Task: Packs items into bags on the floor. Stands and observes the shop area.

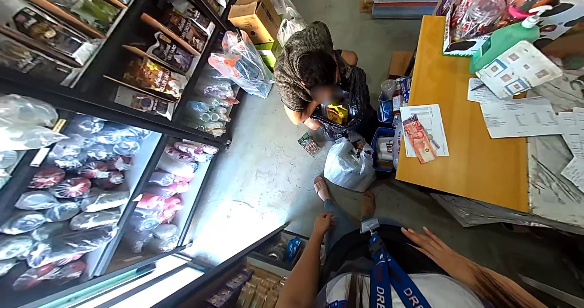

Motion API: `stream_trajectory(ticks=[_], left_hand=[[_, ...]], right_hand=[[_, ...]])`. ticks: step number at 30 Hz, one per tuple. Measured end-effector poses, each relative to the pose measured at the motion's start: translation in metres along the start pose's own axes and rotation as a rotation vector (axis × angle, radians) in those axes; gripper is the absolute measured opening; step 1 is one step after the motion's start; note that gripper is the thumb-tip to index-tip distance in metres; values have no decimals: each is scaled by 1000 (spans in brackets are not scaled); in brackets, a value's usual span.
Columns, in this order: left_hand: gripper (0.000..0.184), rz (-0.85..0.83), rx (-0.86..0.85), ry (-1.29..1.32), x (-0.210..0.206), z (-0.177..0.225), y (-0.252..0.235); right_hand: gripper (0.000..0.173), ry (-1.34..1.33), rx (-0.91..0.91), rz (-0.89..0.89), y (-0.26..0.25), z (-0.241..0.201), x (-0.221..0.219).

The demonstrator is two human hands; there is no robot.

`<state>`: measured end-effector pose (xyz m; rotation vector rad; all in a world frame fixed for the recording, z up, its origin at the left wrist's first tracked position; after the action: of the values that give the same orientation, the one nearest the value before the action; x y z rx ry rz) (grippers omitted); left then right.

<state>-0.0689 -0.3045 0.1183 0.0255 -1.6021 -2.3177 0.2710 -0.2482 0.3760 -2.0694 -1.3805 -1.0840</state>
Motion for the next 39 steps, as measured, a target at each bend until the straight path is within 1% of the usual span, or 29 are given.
stream_trajectory(ticks=[2,4,10,11,14,15,17,22,30,33,37,39], left_hand=[[37,3,-2,-2,1,0,-1],[37,3,1,4,2,-2,-2],[37,6,11,21,6,-5,-4],[37,5,11,18,6,-5,-3],[38,-5,0,3,6,-4,-3],[39,-8,-8,-3,5,-3,-3],[39,-11,-9,-12,5,-1,-1],[39,-17,-15,-36,5,5,-2],[38,-15,-25,-48,7,20,-1],[38,-13,-20,-30,7,19,-1],[39,-3,-2,-15,9,9,-4],[38,2,8,-8,9,4,-6]], right_hand=[[85,11,9,-10,1,0,-1],[80,23,15,-21,0,-1,-1],[92,26,20,-41,0,-2,-1],[91,21,19,-44,0,-2,-1],[76,36,18,-25,0,-4,1],[74,34,12,-20,0,-3,2],[75,17,-2,-37,1,-3,1],[85,-2,-15,-56,1,-1,1],[82,-55,-31,-107,-2,3,-2],[85,-84,-37,-130,-3,6,-6],[76,-93,-49,-135,-5,7,-7],[79,-91,-51,-137,-5,8,-8]])
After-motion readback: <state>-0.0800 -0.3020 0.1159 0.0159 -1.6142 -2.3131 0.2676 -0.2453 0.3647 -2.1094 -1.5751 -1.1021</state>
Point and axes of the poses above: each hand's wrist, its own y-axis away from the middle knuckle, its own x-axis out of the back of the hand, z = x × y, the point moved 10 cm from there along -y, towards the middle knuckle, and after that the axes turned 12 degrees about y, right-handed, at the moved point
